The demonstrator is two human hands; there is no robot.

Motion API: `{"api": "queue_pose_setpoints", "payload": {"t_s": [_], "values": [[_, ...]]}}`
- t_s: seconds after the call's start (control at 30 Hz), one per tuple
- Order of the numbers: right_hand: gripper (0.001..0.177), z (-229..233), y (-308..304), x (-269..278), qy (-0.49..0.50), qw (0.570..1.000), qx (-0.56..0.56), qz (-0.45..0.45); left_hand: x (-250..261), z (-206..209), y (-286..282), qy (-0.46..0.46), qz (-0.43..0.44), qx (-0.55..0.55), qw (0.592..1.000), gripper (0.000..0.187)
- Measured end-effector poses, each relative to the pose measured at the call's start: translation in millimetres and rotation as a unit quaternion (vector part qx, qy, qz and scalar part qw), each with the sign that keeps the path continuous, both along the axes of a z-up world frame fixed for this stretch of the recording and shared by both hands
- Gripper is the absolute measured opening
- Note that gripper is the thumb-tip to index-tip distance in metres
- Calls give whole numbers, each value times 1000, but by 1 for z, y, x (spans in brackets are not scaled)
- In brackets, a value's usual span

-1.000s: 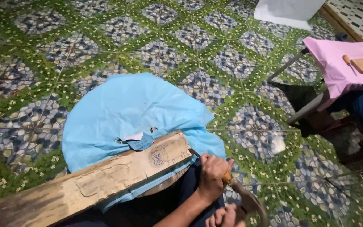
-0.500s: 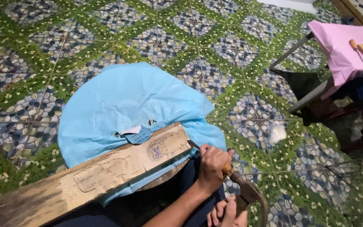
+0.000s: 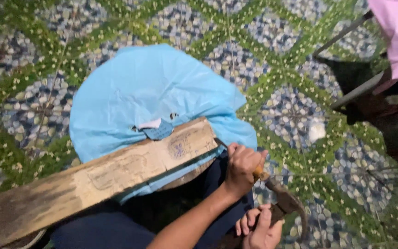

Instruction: The person carves a wooden board using a chisel and a hammer, striking the chisel with the hammer to remove wood along a drawn pattern.

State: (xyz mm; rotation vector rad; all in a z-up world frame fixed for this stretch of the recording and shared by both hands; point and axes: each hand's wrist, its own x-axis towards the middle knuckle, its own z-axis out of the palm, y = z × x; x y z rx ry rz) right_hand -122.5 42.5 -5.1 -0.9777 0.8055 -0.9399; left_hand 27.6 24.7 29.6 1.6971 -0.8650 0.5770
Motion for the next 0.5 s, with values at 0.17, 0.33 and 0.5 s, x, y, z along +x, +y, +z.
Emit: {"api": "queue_pose_setpoints", "payload": {"t_s": [0.17,0.33,0.5], "values": [[21,13,2,0,3,1000,3,2,-2,3,-1,20,8,16,1000,52],[24,11,3,-15,-17,999,-31,37,-4,5,4,28,5,2,1000,50],[24,8,-2,-22,7,996,-1,92,-5,1,1,26,-5,15,1000,52]]}}
